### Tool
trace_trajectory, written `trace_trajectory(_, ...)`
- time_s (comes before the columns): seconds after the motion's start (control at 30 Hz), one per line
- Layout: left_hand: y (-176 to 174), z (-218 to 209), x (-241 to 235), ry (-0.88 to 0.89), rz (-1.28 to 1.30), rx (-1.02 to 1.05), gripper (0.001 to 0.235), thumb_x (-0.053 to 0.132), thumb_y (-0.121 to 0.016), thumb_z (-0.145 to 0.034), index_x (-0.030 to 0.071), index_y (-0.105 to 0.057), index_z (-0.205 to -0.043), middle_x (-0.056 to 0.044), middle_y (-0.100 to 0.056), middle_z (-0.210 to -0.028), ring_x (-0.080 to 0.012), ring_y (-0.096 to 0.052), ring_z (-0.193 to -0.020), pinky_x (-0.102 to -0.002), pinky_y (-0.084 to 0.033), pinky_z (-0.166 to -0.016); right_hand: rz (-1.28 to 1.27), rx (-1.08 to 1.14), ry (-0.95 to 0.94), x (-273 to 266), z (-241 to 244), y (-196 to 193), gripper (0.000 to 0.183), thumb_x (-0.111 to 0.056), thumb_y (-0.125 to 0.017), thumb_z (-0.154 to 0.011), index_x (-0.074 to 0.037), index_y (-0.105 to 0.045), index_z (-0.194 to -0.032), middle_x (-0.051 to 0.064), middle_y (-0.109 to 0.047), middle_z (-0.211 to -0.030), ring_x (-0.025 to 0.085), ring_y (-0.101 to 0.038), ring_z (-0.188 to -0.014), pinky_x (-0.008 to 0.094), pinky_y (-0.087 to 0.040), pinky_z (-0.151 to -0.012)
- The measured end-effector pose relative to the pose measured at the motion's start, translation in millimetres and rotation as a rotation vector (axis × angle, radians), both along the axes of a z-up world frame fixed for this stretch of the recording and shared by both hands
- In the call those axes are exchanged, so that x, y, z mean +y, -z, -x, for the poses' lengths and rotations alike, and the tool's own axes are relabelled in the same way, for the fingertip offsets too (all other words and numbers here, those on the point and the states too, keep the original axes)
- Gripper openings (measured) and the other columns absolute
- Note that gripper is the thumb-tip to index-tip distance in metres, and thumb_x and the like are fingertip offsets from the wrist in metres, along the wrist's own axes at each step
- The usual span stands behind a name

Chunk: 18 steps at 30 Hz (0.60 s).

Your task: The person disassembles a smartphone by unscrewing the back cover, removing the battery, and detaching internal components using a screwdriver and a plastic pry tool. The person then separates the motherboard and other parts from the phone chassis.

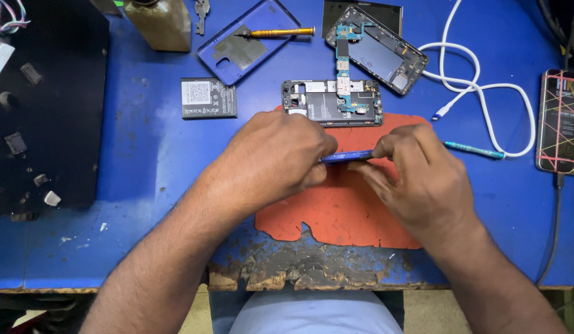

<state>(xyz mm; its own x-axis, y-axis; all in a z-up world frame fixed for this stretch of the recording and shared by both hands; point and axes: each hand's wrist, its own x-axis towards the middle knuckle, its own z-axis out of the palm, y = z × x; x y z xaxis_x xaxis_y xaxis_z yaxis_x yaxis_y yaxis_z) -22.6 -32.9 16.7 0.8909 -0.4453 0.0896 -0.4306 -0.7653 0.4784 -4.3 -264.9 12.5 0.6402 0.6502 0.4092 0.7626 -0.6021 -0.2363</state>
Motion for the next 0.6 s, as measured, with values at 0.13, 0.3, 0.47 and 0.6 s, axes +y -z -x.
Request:
trace_trajectory(0.13,-1.7,-0.3,-0.2,0.007,0.002,0.015,0.016,0.019,-0.075,-0.073,0.006,-0.073,-0.082,-0.016,-0.070,-0.075,-0.0380,-0.069,-0.076,-0.052,-0.053,-0.069,0.024,0.057,-0.005,0.1,-3.1,-1.9,0.048,-0.008,-0.093,-0.070,-0.001,-0.056,-0.099,0.014,-0.059,-0.100,0.029,-0.064,-0.084,0.039,-0.055,-0.069)
trace_trajectory(0.3,-2.5,1.5,0.2,0.017,0.026,-0.029,0.016,0.018,-0.076,-0.072,0.006,-0.074,-0.083,-0.016,-0.070,-0.075,-0.0389,-0.069,-0.076,-0.052,-0.053,-0.068,0.009,0.112,0.001,1.9,-2.7,-1.0,0.048,-0.006,-0.093,-0.068,-0.002,-0.055,-0.097,0.014,-0.058,-0.099,0.029,-0.063,-0.080,0.040,-0.054,-0.068)
trace_trajectory(0.47,-2.5,1.3,-0.5,0.028,-0.002,-0.020,0.016,0.018,-0.076,-0.073,0.005,-0.073,-0.082,-0.016,-0.070,-0.074,-0.0379,-0.069,-0.076,-0.052,-0.053,-0.069,-0.002,0.158,0.026,1.1,-1.5,1.0,0.047,-0.002,-0.092,-0.066,-0.003,-0.054,-0.093,0.013,-0.058,-0.095,0.028,-0.062,-0.077,0.038,-0.054,-0.065)
trace_trajectory(0.6,-2.2,2.6,0.9,0.026,0.035,-0.032,0.017,0.019,-0.077,-0.072,0.005,-0.074,-0.081,-0.016,-0.069,-0.074,-0.0386,-0.069,-0.074,-0.052,-0.053,-0.067,-0.029,0.168,0.022,1.1,-3.4,4.6,0.048,-0.001,-0.092,-0.065,-0.002,-0.052,-0.091,0.013,-0.058,-0.092,0.029,-0.062,-0.077,0.039,-0.055,-0.065)
